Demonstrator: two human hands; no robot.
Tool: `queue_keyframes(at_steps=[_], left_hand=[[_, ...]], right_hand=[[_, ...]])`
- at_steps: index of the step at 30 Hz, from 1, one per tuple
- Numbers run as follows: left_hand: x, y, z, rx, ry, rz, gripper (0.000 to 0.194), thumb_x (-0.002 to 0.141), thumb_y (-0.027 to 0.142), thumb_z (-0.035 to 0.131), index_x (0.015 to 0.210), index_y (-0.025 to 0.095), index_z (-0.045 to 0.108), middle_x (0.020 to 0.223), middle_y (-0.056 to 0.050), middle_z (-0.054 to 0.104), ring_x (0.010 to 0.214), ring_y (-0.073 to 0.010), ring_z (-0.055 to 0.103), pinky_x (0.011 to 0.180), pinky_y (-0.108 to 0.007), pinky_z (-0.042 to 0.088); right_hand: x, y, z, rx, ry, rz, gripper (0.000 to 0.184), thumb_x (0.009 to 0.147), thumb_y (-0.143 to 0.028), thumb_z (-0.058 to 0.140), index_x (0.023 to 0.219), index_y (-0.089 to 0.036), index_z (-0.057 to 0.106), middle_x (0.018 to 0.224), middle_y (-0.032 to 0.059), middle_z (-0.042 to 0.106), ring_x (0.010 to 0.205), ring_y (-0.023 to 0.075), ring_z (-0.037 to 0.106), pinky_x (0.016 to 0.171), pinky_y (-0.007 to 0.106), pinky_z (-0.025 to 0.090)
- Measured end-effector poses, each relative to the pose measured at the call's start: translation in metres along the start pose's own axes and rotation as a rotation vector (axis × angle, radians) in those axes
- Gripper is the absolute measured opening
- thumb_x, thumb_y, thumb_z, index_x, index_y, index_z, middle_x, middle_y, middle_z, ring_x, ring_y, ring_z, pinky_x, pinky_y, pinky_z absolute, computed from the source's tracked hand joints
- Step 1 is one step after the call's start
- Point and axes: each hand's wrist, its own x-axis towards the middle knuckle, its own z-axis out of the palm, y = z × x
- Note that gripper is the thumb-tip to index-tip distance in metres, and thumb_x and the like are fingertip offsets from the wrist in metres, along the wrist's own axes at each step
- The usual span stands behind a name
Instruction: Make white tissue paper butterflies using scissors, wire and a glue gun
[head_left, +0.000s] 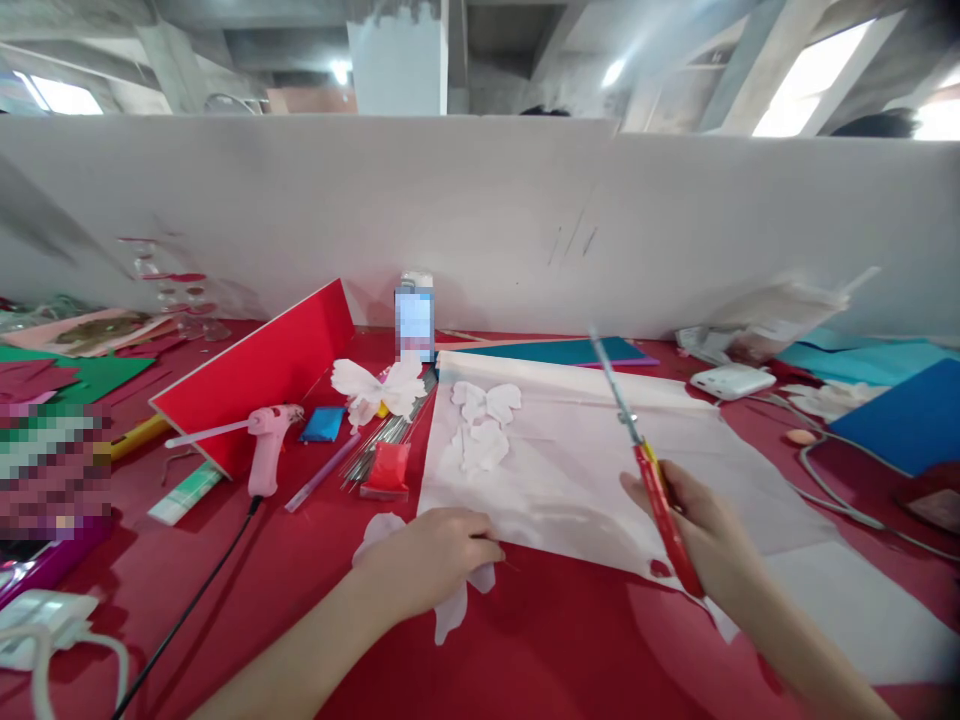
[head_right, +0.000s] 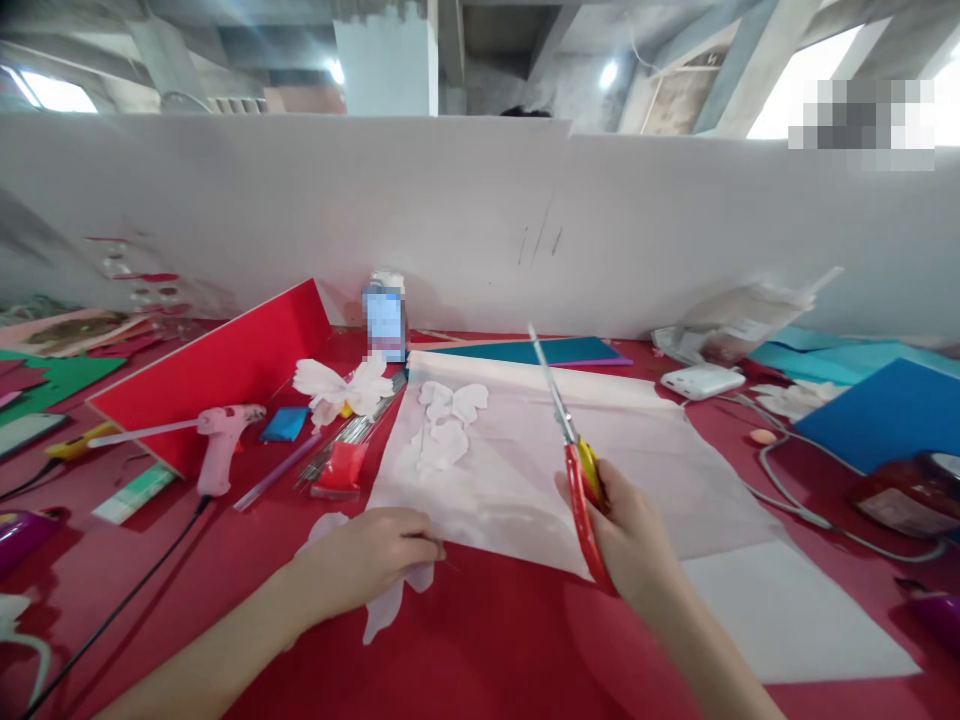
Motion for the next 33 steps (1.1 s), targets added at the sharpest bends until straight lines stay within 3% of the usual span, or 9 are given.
queue_keyframes(at_steps=[3,8,14,22,28,33], left_hand=[[0.001,-0.001,-0.003,0.034,-0.061,-0.032,0.028,0.081,0.005,0.051,0.095,0.024,0.066,0.092,0.000,0.063,0.082,-0.0136,0.061,0.073,-0.022,0.046],[0.004,0.000,-0.008,0.037,-0.094,-0.031,0.028,0.080,0.003,0.052,0.095,0.022,0.065,0.095,0.000,0.063,0.084,-0.0125,0.062,0.074,-0.019,0.046],[0.004,-0.004,-0.003,0.131,-0.025,0.015,0.021,0.082,0.006,0.052,0.095,0.018,0.063,0.094,-0.003,0.066,0.087,-0.0161,0.062,0.079,-0.024,0.045],[0.003,-0.007,-0.003,0.204,-0.006,0.152,0.014,0.082,0.007,0.056,0.089,0.017,0.062,0.089,-0.003,0.068,0.081,-0.0164,0.063,0.077,-0.029,0.044],[0.003,-0.007,0.000,0.265,0.010,0.123,0.009,0.081,0.007,0.058,0.084,0.015,0.061,0.088,-0.004,0.067,0.081,-0.0168,0.062,0.081,-0.029,0.045],[0.004,-0.001,-0.004,0.291,-0.009,0.119,0.012,0.081,0.005,0.055,0.087,0.014,0.062,0.089,-0.006,0.067,0.084,-0.0182,0.061,0.087,-0.029,0.042]], right_hand=[[-0.008,-0.018,0.006,0.133,-0.017,0.010,0.043,0.085,-0.055,0.044,0.057,-0.022,0.038,0.046,-0.0048,0.035,0.041,0.0109,0.035,0.040,0.024,0.028],[-0.023,-0.043,0.036,0.223,-0.116,-0.131,0.044,0.087,-0.051,0.042,0.056,-0.020,0.040,0.048,-0.0040,0.033,0.043,0.0100,0.032,0.041,0.023,0.028],[-0.035,-0.043,0.066,0.424,-0.186,-0.105,0.042,0.090,-0.049,0.043,0.059,-0.020,0.040,0.052,-0.0034,0.035,0.047,0.0108,0.034,0.044,0.024,0.032],[-0.041,-0.036,0.066,0.489,-0.165,-0.055,0.042,0.091,-0.050,0.042,0.064,-0.019,0.048,0.054,-0.0026,0.040,0.049,0.0116,0.038,0.046,0.024,0.034],[-0.047,-0.037,0.070,0.508,-0.230,-0.091,0.043,0.092,-0.050,0.041,0.062,-0.019,0.042,0.055,-0.0032,0.035,0.048,0.0105,0.033,0.044,0.024,0.031],[-0.045,-0.034,0.071,0.502,-0.189,-0.081,0.040,0.092,-0.047,0.043,0.064,-0.019,0.046,0.054,-0.0033,0.036,0.048,0.0106,0.034,0.045,0.024,0.032]])
